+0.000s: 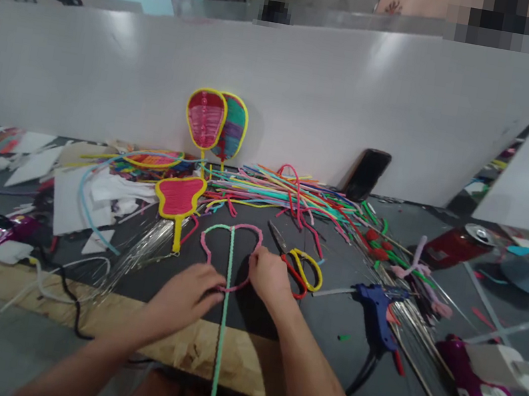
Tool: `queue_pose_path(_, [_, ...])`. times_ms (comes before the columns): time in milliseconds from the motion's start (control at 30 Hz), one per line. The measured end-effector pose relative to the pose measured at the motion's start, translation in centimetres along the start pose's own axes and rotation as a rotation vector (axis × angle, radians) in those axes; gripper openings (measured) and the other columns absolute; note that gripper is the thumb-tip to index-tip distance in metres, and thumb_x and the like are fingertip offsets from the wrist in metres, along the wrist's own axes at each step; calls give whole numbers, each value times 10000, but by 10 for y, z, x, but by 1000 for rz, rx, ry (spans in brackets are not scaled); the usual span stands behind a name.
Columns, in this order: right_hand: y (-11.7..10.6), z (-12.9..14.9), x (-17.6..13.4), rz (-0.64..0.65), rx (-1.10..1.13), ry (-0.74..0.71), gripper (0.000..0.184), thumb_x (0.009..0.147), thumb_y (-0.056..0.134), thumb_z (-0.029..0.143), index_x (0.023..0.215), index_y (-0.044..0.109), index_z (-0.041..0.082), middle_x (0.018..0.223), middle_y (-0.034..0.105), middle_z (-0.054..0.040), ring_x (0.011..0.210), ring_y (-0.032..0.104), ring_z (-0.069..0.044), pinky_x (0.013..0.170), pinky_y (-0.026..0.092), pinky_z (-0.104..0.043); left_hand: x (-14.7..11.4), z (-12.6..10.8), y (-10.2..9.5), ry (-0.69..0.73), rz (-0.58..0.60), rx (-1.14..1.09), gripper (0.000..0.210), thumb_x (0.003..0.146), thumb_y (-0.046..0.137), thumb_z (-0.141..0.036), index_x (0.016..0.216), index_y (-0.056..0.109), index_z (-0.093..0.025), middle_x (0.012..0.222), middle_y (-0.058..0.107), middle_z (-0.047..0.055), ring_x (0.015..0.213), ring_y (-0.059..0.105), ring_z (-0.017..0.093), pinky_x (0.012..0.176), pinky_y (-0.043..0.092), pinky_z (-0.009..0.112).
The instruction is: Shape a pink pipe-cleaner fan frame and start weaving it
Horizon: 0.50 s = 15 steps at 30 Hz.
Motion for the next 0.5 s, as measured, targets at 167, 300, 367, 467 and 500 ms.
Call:
queue_pose_path(167, [-14, -25, 3, -62, 165, 51, 216, 859, 403, 175, 917, 610, 189, 683, 669, -17, 557, 596, -120, 557, 344, -214, -25, 11, 14, -142, -29, 29, 236, 866, 421, -216, 1011, 606, -206, 971, 628, 71, 930, 543, 213, 836, 418, 349])
queue_pose_path(300, [-13, -15, -1, -63, 154, -63, 139, 828, 499, 262, 817, 624, 204, 745, 679, -18, 668, 613, -136, 574, 345, -215, -24, 38, -1, -353, -176, 178, 312, 875, 421, -332, 1094, 579, -175, 1029, 617, 106, 1008, 523, 251, 854, 410, 378])
queue_pose_path(367, [-8, -6, -4, -49, 113, -96, 131, 811, 535, 300, 802, 624, 204, 789, 682, -27, 706, 616, -146, 580, 345, -222, -22, 43, -4, -447, -194, 243, 379, 868, 423, -400, 1131, 566, -168, 1060, 607, 118, 1036, 510, 271, 841, 410, 387])
queue_pose_path(467, [-3, 2, -6, -55, 38, -93, 150, 809, 543, 322, 826, 621, 195, 860, 674, -49, 733, 618, -154, 584, 346, -233, -15, 41, 0, -521, -166, 279, 403, 863, 421, -431, 1144, 562, -178, 1084, 598, 113, 1026, 509, 274, 819, 405, 387])
queue_pose_path(500, [-2, 3, -7, -57, 16, -87, 159, 812, 541, 329, 835, 620, 193, 873, 670, -55, 739, 619, -158, 583, 347, -236, -12, 40, 2, -527, -157, 282, 400, 862, 423, -431, 1148, 560, -188, 1085, 598, 107, 1022, 509, 272, 818, 399, 386])
Point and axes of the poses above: each hand's wrist, its own x-axis towards the middle knuckle, its own y-axis out of the palm, z = x × y, the point moved 6 cm from there along x, towards the middle knuckle
